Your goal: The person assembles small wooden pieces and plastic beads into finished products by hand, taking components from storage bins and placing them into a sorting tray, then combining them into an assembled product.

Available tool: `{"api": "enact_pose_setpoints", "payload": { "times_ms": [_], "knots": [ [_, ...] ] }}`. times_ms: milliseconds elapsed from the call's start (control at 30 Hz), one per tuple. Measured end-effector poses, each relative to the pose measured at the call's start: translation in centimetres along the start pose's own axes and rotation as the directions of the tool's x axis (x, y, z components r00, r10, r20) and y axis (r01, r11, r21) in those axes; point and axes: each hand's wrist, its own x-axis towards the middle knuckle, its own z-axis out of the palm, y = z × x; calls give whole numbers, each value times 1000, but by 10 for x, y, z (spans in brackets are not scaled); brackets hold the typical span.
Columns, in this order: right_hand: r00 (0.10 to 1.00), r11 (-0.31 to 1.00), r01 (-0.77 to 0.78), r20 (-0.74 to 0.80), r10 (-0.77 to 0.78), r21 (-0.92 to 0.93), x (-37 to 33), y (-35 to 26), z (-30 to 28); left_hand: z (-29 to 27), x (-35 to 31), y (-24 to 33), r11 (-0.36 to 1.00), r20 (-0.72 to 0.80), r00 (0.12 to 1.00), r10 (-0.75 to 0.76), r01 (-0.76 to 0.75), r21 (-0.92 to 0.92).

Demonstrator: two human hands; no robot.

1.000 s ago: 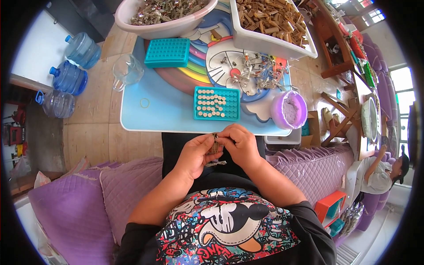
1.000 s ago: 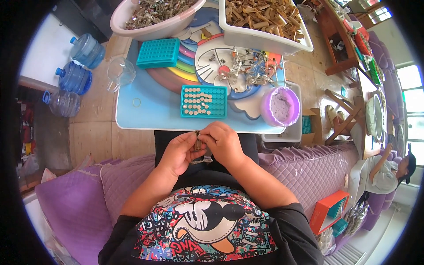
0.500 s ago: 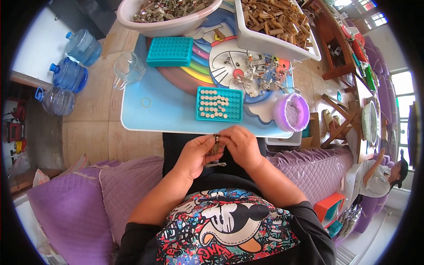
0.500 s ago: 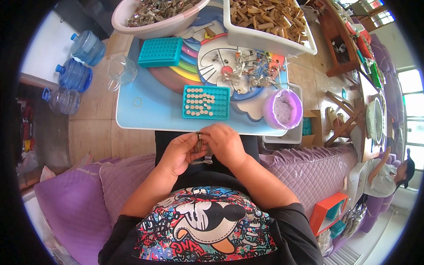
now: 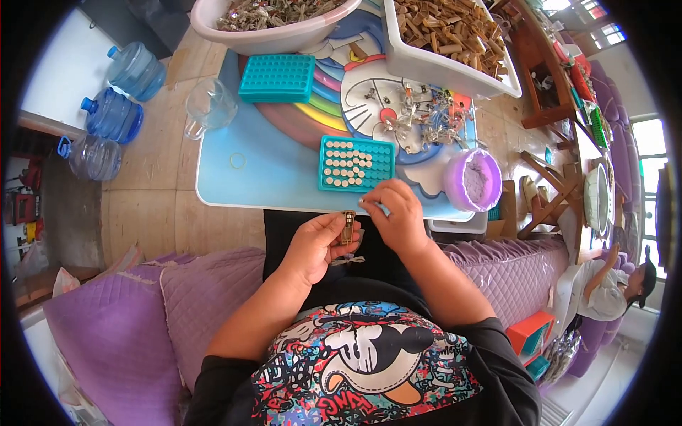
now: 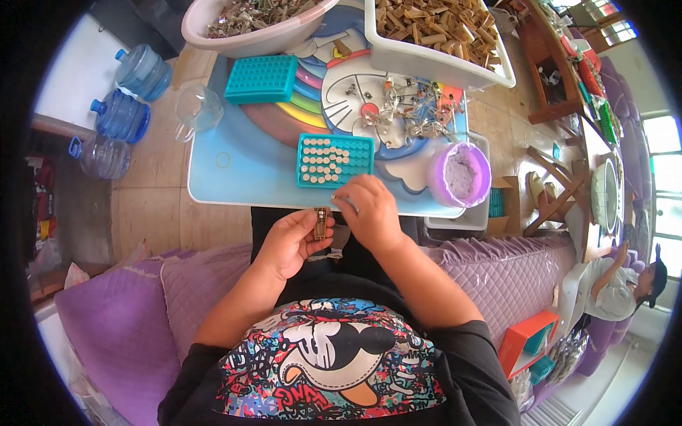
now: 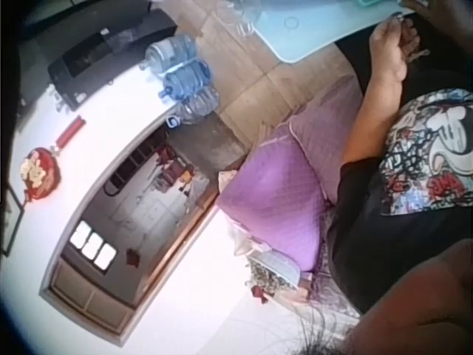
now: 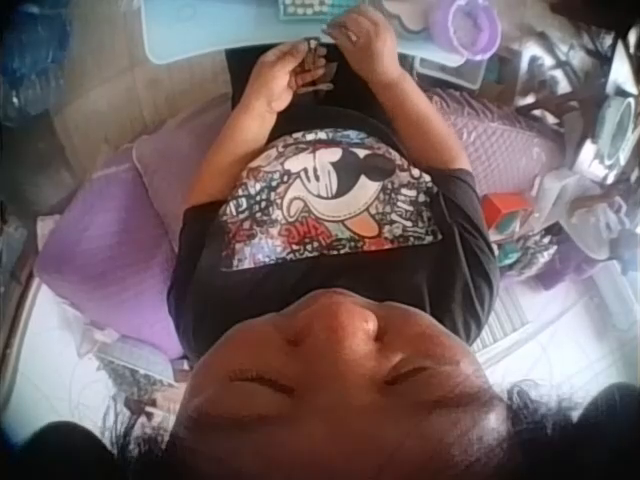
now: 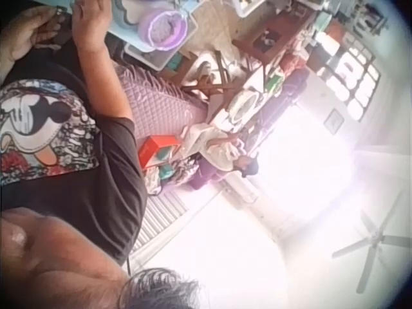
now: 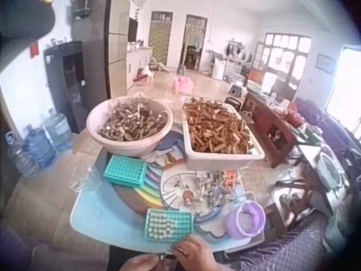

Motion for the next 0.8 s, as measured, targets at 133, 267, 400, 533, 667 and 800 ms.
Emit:
{"api": "enact_pose_setpoints", "payload": {
  "times_ms": [133, 267, 400, 533, 667, 800],
  "knots": [
    [999, 997, 34, 33, -36, 75, -11, -15, -3, 2, -1, -2, 1000, 14, 1000, 0, 0, -2],
    [994, 994, 93, 60, -96, 55, -17, -17, -4, 5, -4, -3, 1000, 15, 1000, -3, 3, 18],
    [990, 993, 121, 77, -121, 8, -22, -21, -3, 7, -7, -8, 999, -5, 1000, 11, -11, 37],
    [984, 987, 154, 97, -150, -38, -26, -21, -5, 14, -9, -12, 996, -27, 999, 47, -44, 74],
    [978, 967, 204, 77, -194, -155, -33, -22, -3, 26, -13, -10, 983, -52, 990, 135, -127, 129],
    [976, 961, 214, 65, -206, -177, -35, -19, 0, 23, -11, -11, 984, -71, 988, 140, -132, 116]
  ]
}}
